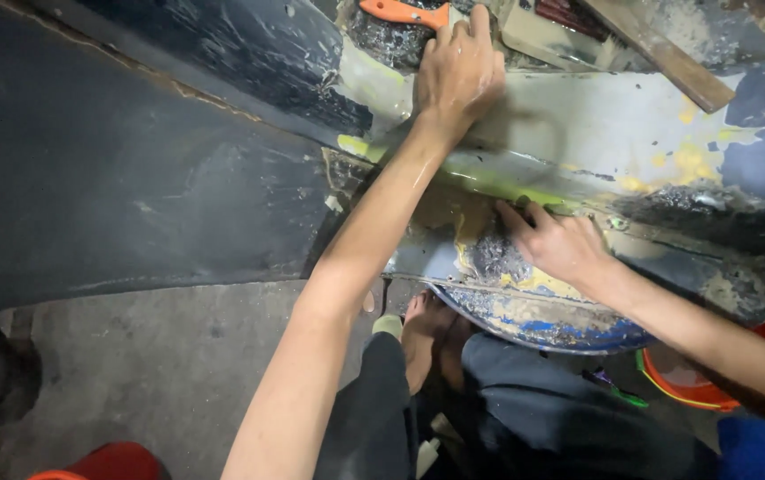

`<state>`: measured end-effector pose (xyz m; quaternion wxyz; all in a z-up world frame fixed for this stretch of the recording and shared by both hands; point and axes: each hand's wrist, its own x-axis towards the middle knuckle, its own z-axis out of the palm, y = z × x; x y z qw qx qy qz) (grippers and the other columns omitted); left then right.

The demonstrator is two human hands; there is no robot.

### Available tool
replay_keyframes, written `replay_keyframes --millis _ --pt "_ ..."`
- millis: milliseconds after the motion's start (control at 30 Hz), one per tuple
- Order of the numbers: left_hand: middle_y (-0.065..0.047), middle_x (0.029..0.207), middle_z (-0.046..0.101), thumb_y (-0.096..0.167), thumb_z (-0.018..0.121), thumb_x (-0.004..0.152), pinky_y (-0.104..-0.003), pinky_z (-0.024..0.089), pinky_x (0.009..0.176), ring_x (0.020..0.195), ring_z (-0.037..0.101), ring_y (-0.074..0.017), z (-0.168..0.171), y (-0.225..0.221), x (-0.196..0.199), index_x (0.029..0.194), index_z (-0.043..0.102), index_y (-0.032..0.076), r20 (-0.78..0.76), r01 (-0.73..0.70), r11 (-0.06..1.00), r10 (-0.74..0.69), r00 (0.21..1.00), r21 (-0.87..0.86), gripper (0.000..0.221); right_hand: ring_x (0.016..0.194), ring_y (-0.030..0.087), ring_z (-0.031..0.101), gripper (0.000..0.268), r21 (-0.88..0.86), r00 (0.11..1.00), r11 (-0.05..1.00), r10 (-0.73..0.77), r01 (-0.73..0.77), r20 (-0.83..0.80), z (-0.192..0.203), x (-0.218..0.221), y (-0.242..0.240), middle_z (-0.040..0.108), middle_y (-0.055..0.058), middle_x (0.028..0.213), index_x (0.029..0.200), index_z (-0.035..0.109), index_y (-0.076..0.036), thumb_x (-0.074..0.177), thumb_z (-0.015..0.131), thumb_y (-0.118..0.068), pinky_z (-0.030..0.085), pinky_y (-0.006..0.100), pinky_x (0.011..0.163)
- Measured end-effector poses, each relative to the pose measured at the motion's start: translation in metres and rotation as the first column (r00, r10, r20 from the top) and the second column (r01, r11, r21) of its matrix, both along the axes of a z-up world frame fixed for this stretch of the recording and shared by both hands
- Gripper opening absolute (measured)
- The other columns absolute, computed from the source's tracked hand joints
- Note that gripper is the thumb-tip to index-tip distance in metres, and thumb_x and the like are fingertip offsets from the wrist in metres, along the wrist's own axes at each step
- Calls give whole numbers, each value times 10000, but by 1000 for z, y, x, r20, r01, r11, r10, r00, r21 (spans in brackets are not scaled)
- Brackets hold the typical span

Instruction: Hand-sanding the interior panels of a motorcycle body to smooth the surface.

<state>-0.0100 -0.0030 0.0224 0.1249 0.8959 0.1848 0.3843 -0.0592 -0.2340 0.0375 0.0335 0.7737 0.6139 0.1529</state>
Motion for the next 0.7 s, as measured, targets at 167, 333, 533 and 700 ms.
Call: replay_keyframes --millis 167,333,533,700 --pt "-166 816 622 239 496 752 -436 457 722 762 584 -349 -4 2 3 995 433 39 -129 37 996 -48 991 -86 321 334 61 322 435 124 983 980 141 -155 116 -12 2 33 596 29 959 1241 590 -120 807 613 -107 262 225 260" --pt "-161 818 626 248 496 751 -428 474 700 759 593 -347 -5 4 6 1025 439 23 -122 19 999 -24 992 -44 359 319 184 445 337 146 955 945 296 -293 -4 -61 9 95 489 151 1265 1097 639 -106 771 558 -135 358 315 274" --pt "-173 819 620 248 475 746 -433 464 707 752 581 -355 -2 4 5 1009 447 40 -159 28 995 -44 986 -100 336 805 250 509 366 83 920 922 364 -378 146 -127 19 132 588 115 1108 1167 557 -56 813 526 -145 436 316 537" --pt "-166 747 611 213 511 730 -454 487 635 694 586 -362 -1 3 1 926 436 44 -97 16 997 -23 995 -77 270 354 130 376 329 285 977 934 204 -213 63 -28 11 91 586 56 1130 1123 625 -117 797 601 -79 314 278 304"
